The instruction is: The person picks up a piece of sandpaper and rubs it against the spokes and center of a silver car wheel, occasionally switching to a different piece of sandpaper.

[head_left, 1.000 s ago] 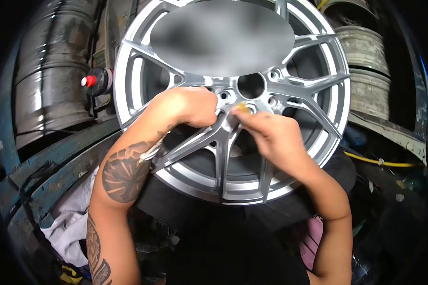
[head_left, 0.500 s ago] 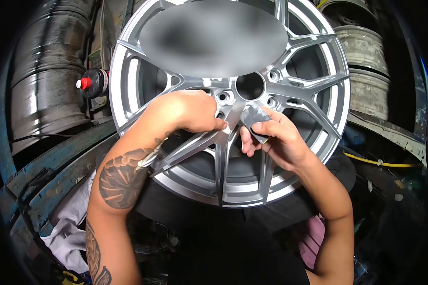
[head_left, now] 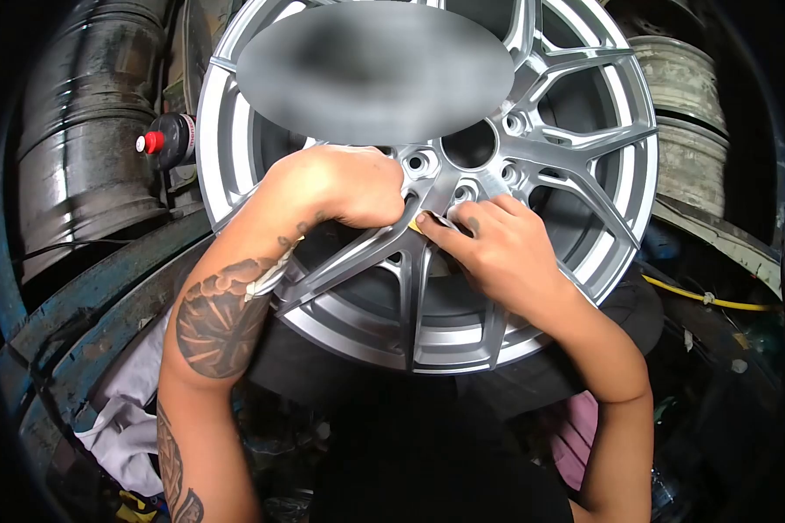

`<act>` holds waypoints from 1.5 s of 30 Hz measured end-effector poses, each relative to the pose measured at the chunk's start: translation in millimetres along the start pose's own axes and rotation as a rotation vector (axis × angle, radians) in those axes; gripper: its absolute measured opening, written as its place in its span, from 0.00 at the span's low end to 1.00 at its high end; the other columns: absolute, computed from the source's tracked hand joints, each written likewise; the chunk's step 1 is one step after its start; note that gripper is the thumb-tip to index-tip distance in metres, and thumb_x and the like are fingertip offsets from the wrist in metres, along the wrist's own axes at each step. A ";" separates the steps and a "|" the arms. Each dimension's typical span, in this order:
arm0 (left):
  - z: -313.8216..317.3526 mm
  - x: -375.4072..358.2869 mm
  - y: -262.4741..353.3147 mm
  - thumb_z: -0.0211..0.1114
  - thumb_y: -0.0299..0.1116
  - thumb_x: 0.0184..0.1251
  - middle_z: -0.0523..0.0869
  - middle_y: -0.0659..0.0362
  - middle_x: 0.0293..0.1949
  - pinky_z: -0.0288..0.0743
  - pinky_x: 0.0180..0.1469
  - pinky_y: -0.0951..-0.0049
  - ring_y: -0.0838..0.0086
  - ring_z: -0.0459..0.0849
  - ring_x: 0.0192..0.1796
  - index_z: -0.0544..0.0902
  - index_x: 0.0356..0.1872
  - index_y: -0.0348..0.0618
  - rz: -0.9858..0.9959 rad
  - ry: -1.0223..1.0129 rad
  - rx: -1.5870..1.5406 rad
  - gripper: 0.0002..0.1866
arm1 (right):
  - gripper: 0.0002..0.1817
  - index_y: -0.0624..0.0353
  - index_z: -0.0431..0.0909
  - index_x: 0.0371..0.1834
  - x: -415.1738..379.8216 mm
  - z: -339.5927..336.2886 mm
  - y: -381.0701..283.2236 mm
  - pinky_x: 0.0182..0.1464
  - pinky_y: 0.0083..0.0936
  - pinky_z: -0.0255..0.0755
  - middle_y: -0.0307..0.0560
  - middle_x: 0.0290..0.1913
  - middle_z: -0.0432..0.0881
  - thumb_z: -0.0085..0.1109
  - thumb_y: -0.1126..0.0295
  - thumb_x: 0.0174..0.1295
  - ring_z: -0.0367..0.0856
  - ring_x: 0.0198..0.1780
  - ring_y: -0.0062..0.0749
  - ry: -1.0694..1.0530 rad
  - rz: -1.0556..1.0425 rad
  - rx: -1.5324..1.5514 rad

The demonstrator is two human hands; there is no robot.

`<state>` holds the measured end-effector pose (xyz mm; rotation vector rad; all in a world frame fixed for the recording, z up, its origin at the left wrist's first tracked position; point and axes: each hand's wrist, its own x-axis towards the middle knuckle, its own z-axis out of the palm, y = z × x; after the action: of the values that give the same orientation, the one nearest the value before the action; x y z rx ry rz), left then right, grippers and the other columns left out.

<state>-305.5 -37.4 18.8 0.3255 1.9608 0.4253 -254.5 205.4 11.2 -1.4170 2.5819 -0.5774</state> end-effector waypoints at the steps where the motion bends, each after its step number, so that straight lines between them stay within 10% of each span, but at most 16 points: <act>1: -1.7 -1.4 1.4 0.60 0.33 0.62 0.92 0.36 0.48 0.84 0.57 0.52 0.43 0.92 0.52 0.92 0.49 0.34 0.002 0.006 0.001 0.20 | 0.31 0.45 0.90 0.61 -0.8 4.7 0.4 0.40 0.33 0.73 0.38 0.37 0.82 0.74 0.74 0.49 0.84 0.37 0.34 -0.006 -0.001 -0.026; 45: 10.4 7.3 -0.6 0.62 0.32 0.71 0.90 0.35 0.40 0.81 0.54 0.48 0.38 0.88 0.48 0.90 0.43 0.33 0.016 0.135 0.057 0.13 | 0.14 0.49 0.93 0.53 -6.4 17.1 -0.8 0.37 0.34 0.74 0.42 0.38 0.84 0.66 0.65 0.66 0.85 0.35 0.35 0.101 0.066 0.012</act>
<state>-298.9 -33.4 8.7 0.3567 2.1068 0.4113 -245.2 205.8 -4.6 -1.3263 2.6863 -0.6710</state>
